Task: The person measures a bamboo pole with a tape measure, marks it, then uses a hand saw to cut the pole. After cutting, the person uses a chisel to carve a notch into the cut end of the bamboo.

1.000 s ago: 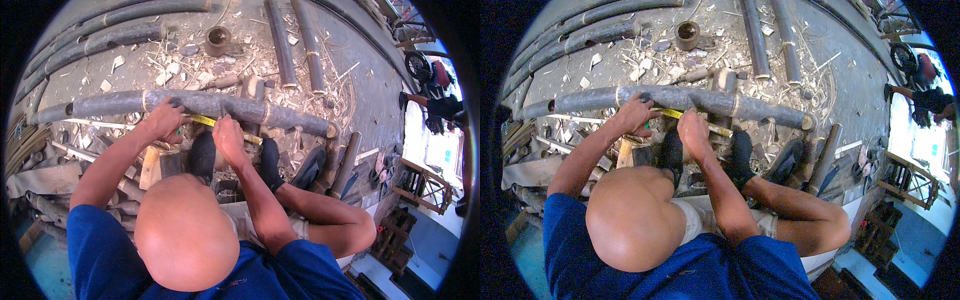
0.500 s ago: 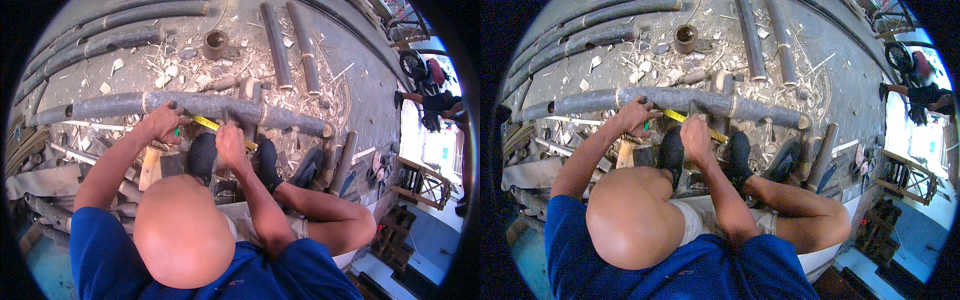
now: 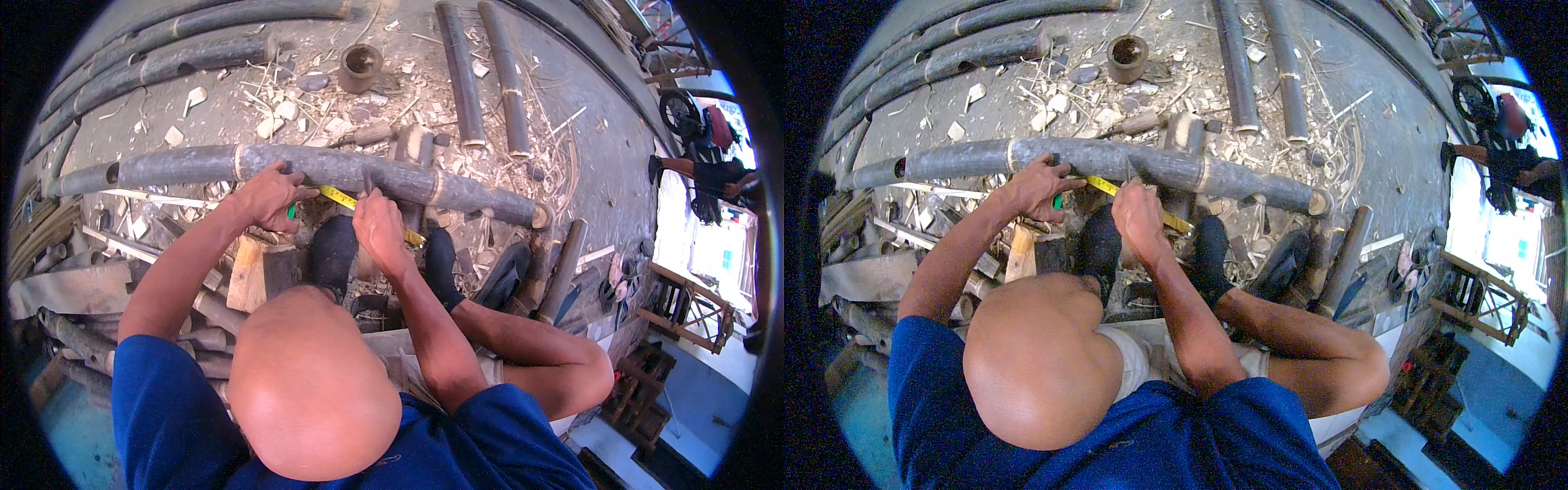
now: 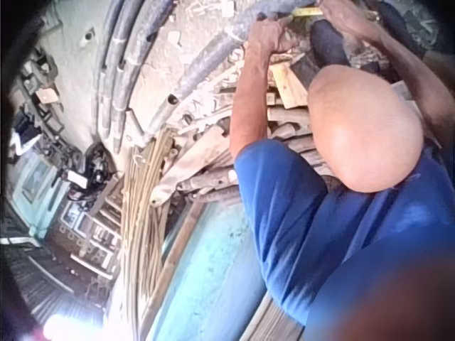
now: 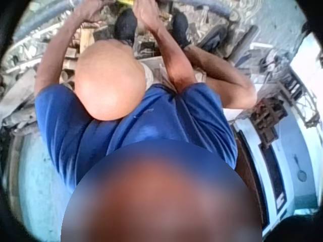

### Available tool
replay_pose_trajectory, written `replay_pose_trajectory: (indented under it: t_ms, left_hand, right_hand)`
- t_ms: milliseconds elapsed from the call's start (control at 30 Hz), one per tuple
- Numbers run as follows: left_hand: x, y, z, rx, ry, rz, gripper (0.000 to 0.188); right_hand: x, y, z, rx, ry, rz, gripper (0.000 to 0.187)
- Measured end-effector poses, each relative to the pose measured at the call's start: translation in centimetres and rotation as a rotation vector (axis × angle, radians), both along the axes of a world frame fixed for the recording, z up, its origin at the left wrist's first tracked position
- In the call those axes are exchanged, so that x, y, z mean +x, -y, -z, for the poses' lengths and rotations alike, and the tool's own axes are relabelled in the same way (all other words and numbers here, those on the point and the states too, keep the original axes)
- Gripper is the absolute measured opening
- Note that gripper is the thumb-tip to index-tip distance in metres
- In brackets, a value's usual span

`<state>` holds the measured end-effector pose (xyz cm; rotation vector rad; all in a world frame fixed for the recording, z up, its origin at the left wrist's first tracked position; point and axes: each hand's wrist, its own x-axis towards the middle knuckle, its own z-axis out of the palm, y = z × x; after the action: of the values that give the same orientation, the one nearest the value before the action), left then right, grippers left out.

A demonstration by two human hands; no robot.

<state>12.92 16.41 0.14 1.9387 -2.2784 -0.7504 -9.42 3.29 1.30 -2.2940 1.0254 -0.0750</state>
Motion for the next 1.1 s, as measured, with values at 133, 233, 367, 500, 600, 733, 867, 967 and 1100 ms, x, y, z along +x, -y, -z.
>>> replay_pose_trajectory:
  t_ms: [133, 233, 367, 500, 600, 733, 867, 967, 1100]
  left_hand:
    - [0.0, 0.1, -0.1, 0.018, 0.017, 0.012, 0.087]
    - [0.1, 0.3, -0.1, 0.013, 0.051, 0.025, 0.087]
    - [0.1, 0.4, 0.2, -0.065, 0.109, 0.042, 0.087]
    - [0.0, 0.2, 0.4, 0.074, 0.086, 0.021, 0.091]
    - [0.0, 0.1, 0.2, 0.053, 0.043, 0.012, 0.094]
    - [0.0, 0.2, 0.0, 0.086, 0.029, 0.000, 0.094]
    - [0.1, 0.2, 0.0, 0.074, 0.026, 0.010, 0.094]
    - [0.1, 0.2, 0.1, 0.056, 0.016, 0.013, 0.095]
    - [0.1, 0.3, -0.1, 0.086, 0.006, 0.005, 0.096]
  right_hand:
    - [-0.9, -0.5, -0.1, 0.012, 0.000, -0.035, 0.029]
    - [-1.8, -0.8, -0.4, 0.088, -0.042, -0.086, 0.027]
    - [-2.0, -0.6, -0.6, 0.073, 0.050, -0.016, 0.025]
    - [-0.8, 0.2, 0.0, 0.040, 0.124, -0.015, 0.031]
    - [-0.2, 0.5, 0.6, 0.118, 0.137, 0.021, 0.030]
    - [0.0, 0.3, 0.8, -0.053, 0.127, -0.146, 0.029]
    - [0.2, -0.1, 1.0, -0.023, 0.018, -0.073, 0.028]
    - [0.7, -0.6, 1.4, -0.016, 0.014, 0.023, 0.027]
    - [0.0, -1.5, 1.9, 0.023, 0.021, 0.031, 0.027]
